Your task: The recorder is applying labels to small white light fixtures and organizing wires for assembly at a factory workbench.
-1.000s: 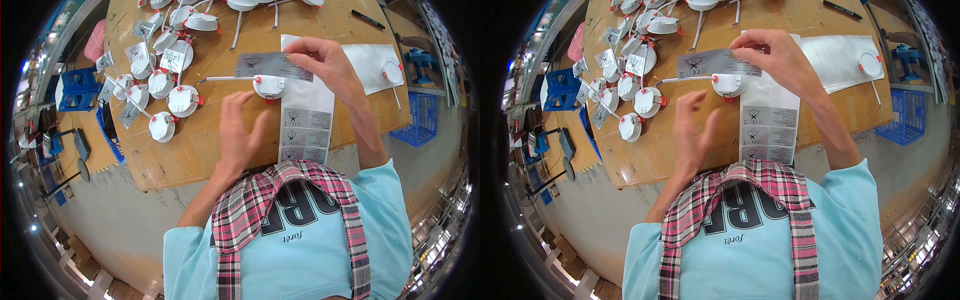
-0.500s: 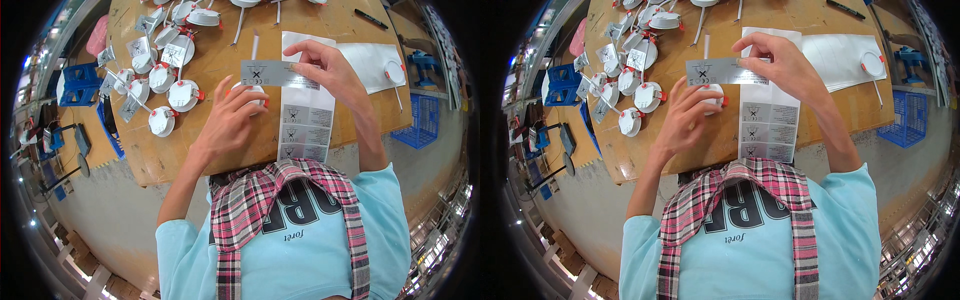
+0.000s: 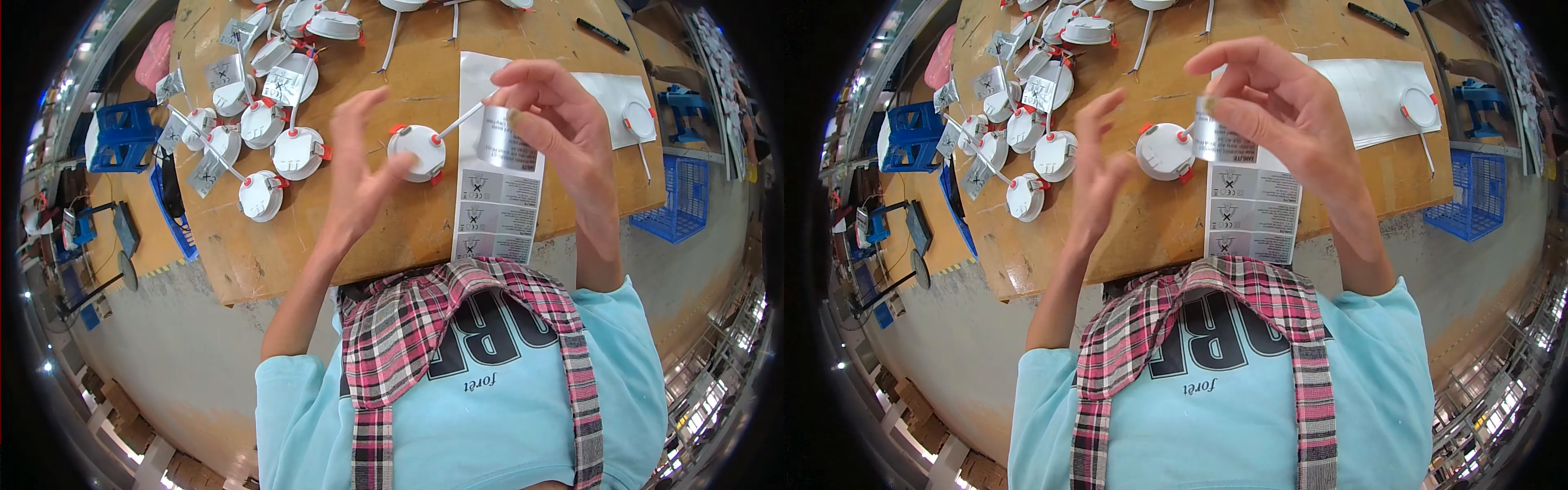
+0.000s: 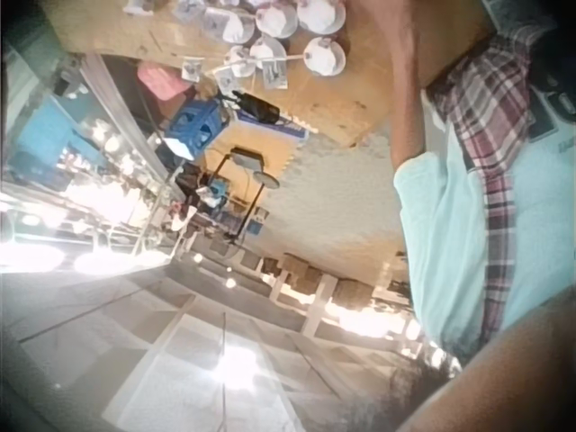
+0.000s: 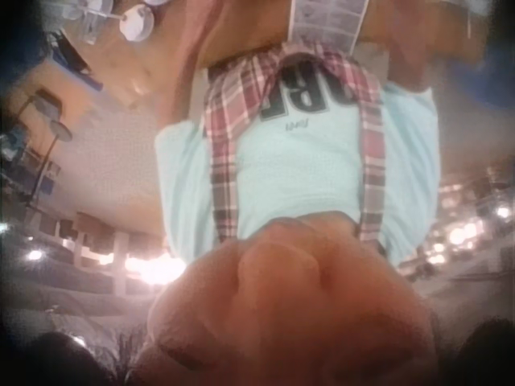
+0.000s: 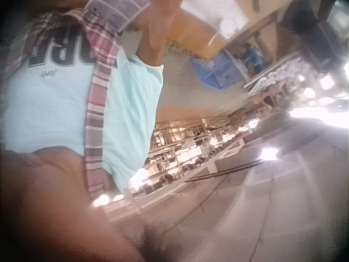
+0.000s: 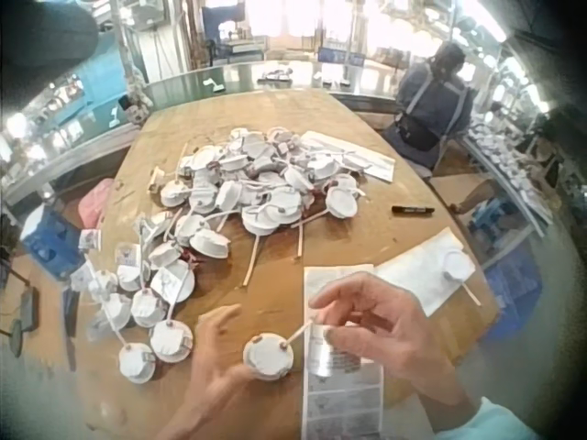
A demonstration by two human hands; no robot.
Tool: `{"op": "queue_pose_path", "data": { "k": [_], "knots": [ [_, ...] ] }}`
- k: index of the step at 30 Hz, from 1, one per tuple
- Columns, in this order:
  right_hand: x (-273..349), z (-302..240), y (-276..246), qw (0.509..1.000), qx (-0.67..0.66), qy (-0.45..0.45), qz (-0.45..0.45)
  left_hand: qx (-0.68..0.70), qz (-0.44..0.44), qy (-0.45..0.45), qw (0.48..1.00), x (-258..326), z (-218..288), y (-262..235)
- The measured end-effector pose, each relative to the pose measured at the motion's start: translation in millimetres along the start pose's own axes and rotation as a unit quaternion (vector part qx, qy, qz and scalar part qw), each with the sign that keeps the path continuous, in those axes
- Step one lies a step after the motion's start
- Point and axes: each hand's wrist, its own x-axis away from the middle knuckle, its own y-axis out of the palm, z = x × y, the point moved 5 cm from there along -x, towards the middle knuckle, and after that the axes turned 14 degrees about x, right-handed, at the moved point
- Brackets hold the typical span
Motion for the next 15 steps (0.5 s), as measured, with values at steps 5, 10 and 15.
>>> {"op": "queue_pose_path", "data": {
  "k": [5,10,15],
  "knots": [
    [-9,8,0,0.996,-0.075,-0.052,-0.019,-0.246,-0.183,0.115,0.945,6,-22,37],
    [-11,16,-3,0.979,-0.175,-0.102,-0.004,-0.407,-0.010,-0.018,0.913,22,-28,22],
    [-7,23,10,0.974,-0.190,-0.120,-0.041,0.008,0.089,-0.047,0.995,16,3,-8]
  ]
}}
